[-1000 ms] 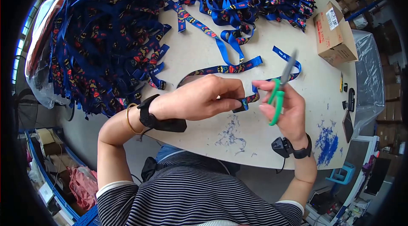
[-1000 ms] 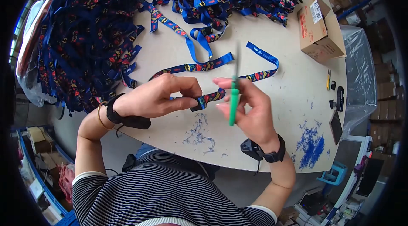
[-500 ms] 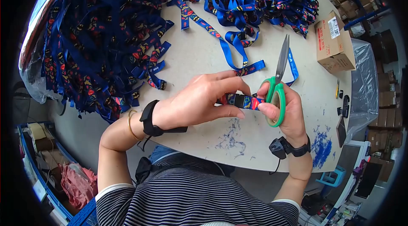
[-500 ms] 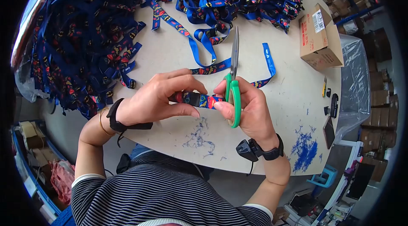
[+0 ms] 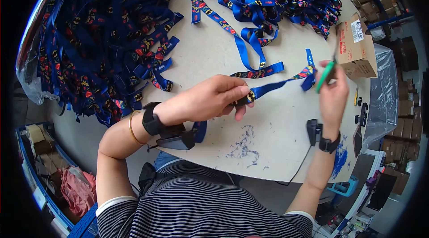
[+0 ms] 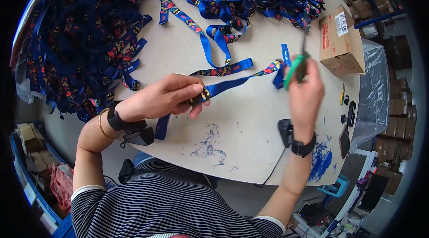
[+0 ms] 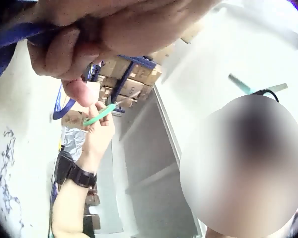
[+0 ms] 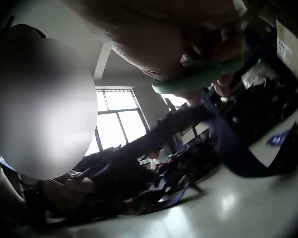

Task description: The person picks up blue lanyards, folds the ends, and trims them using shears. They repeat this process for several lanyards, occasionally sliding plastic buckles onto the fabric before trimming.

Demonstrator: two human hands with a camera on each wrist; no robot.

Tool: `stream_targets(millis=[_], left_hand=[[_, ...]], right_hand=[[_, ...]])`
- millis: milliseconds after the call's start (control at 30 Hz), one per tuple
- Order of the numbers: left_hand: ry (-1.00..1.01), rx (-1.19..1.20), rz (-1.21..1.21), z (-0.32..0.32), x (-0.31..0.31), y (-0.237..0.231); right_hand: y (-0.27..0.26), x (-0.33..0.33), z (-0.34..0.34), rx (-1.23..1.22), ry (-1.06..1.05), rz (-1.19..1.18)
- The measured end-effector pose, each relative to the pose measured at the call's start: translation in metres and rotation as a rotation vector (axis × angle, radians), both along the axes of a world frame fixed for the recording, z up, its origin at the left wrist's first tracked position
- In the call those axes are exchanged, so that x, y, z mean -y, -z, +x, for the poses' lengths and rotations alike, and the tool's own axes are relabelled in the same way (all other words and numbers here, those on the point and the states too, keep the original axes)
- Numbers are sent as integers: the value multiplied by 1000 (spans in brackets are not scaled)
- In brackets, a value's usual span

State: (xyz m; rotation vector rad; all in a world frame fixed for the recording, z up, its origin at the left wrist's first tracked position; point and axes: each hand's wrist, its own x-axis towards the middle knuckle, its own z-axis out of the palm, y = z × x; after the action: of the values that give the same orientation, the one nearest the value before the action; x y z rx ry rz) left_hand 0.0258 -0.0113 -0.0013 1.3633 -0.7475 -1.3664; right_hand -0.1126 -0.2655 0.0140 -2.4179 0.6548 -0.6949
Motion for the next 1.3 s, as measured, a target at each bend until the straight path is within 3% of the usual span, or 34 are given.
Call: stream_targets(millis=[67,100,133,200,433,667,1300], left_hand=[[-60,-246,-1,-1,1,8],[-89,-285,-34,-2,1,12],[-113,-284,-59,-4,1,15],[-160,-271,-111,-6,2,18],[-227,-378,-126,-3,-1,10],[-213,-449,-147,1,-3,7],[-159,-491,-168,1,-4,5]], right_hand=[[-3,15,-6,143,-17,-34],[-18,7,-11,83,8,113],[-25,3,-19,83,-119,219],[-27,-5,-32,108,-429,714],[-6,-60,-42,-439,-673,1224],[-4,-55,-35,-618,-769,1378],[9,-53,-36,-635,-795,1428]])
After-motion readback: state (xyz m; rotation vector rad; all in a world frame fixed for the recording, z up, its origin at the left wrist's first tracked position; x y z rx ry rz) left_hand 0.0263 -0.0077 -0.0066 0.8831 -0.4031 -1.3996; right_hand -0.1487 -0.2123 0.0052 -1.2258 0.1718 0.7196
